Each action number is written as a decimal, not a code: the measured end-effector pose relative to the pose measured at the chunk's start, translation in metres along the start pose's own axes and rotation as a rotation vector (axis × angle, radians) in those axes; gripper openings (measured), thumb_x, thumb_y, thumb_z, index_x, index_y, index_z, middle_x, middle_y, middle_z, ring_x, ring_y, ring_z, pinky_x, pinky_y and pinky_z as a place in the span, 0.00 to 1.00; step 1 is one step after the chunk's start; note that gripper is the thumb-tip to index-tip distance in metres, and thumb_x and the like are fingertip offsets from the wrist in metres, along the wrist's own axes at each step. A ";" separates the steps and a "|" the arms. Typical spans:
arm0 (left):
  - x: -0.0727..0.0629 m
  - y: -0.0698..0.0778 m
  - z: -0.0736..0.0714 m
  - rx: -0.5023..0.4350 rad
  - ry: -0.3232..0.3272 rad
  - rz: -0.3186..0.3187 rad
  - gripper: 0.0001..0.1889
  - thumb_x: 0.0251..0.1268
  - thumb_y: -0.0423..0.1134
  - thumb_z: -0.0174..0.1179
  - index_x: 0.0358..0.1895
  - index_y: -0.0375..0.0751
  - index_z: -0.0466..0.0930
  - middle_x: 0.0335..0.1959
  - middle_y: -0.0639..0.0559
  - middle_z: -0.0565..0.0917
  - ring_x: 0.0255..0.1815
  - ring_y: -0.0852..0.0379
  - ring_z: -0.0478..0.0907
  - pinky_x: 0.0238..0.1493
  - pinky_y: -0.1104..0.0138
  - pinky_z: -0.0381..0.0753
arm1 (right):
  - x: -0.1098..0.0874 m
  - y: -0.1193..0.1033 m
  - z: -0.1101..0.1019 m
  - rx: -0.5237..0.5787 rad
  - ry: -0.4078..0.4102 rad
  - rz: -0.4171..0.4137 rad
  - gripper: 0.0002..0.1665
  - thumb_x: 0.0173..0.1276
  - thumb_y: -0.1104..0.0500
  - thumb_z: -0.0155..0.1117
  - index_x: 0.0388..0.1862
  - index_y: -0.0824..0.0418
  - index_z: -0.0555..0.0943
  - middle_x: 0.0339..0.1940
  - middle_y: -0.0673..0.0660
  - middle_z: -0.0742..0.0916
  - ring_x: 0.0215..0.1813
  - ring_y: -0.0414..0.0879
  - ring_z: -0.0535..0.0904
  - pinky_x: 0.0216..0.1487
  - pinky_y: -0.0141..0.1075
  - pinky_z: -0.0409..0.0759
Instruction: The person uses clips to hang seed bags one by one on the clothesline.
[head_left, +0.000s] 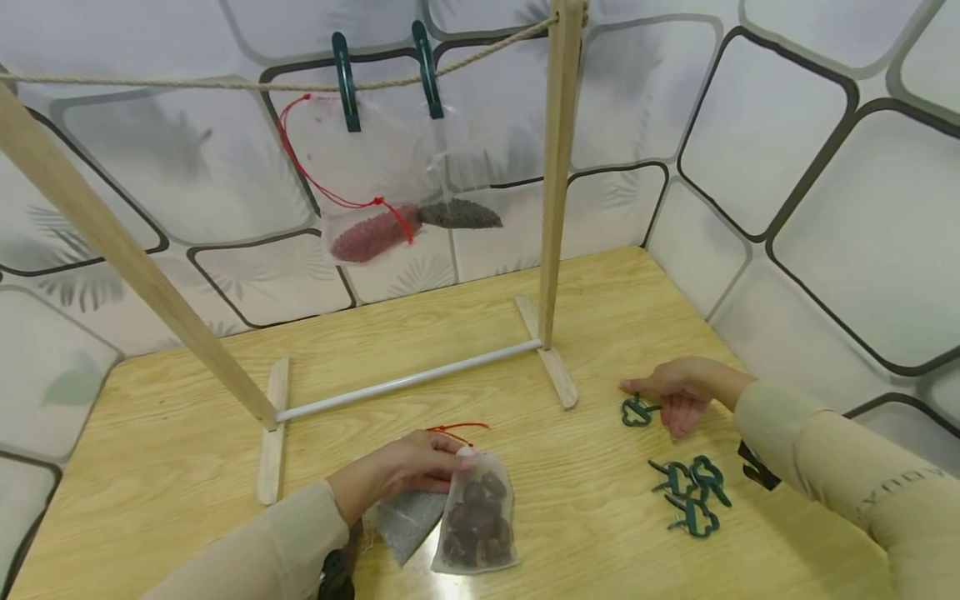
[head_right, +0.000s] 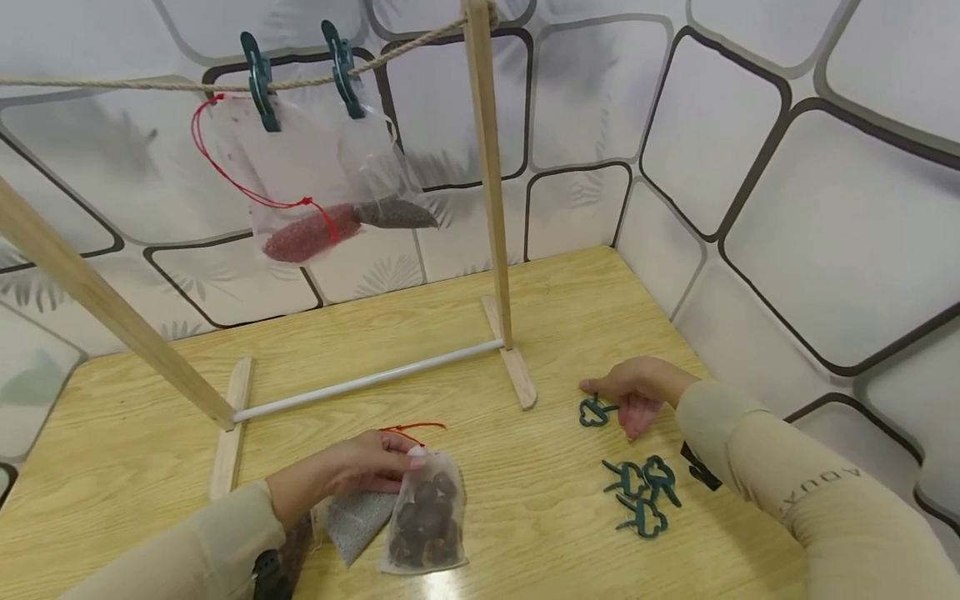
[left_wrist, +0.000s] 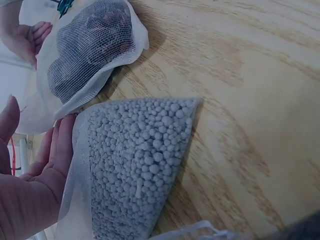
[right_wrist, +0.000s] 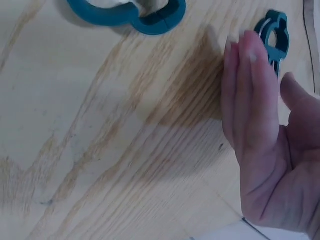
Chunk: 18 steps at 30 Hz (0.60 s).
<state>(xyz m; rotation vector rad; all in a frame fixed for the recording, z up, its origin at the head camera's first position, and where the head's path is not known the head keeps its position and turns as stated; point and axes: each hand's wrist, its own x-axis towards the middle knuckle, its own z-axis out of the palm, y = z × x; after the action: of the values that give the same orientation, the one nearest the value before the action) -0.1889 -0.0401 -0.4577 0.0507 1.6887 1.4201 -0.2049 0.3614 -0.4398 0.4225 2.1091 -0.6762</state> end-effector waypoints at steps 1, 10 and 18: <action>0.001 0.001 0.001 0.004 -0.002 0.001 0.14 0.60 0.29 0.63 0.49 0.30 0.76 0.32 0.54 0.81 0.33 0.62 0.80 0.39 0.66 0.83 | -0.001 0.000 0.000 -0.005 0.009 -0.001 0.44 0.70 0.31 0.43 0.23 0.70 0.81 0.16 0.60 0.85 0.20 0.45 0.84 0.27 0.36 0.84; 0.010 -0.002 0.005 0.092 -0.040 0.039 0.11 0.58 0.28 0.64 0.44 0.30 0.81 0.28 0.55 0.83 0.30 0.63 0.80 0.35 0.68 0.83 | -0.004 -0.002 -0.001 0.047 0.044 -0.021 0.32 0.65 0.40 0.56 0.21 0.69 0.80 0.16 0.60 0.85 0.20 0.44 0.83 0.25 0.34 0.83; 0.007 -0.002 0.005 0.104 0.015 0.053 0.02 0.59 0.30 0.63 0.34 0.35 0.83 0.22 0.59 0.81 0.26 0.64 0.79 0.29 0.69 0.82 | -0.006 -0.021 0.002 0.088 0.171 -0.132 0.21 0.56 0.48 0.64 0.22 0.67 0.78 0.14 0.55 0.82 0.17 0.43 0.80 0.23 0.35 0.82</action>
<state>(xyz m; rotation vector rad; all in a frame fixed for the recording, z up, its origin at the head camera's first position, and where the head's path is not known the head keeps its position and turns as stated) -0.1888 -0.0326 -0.4628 0.1442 1.7847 1.3735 -0.2109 0.3433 -0.4300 0.4040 2.2898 -0.8373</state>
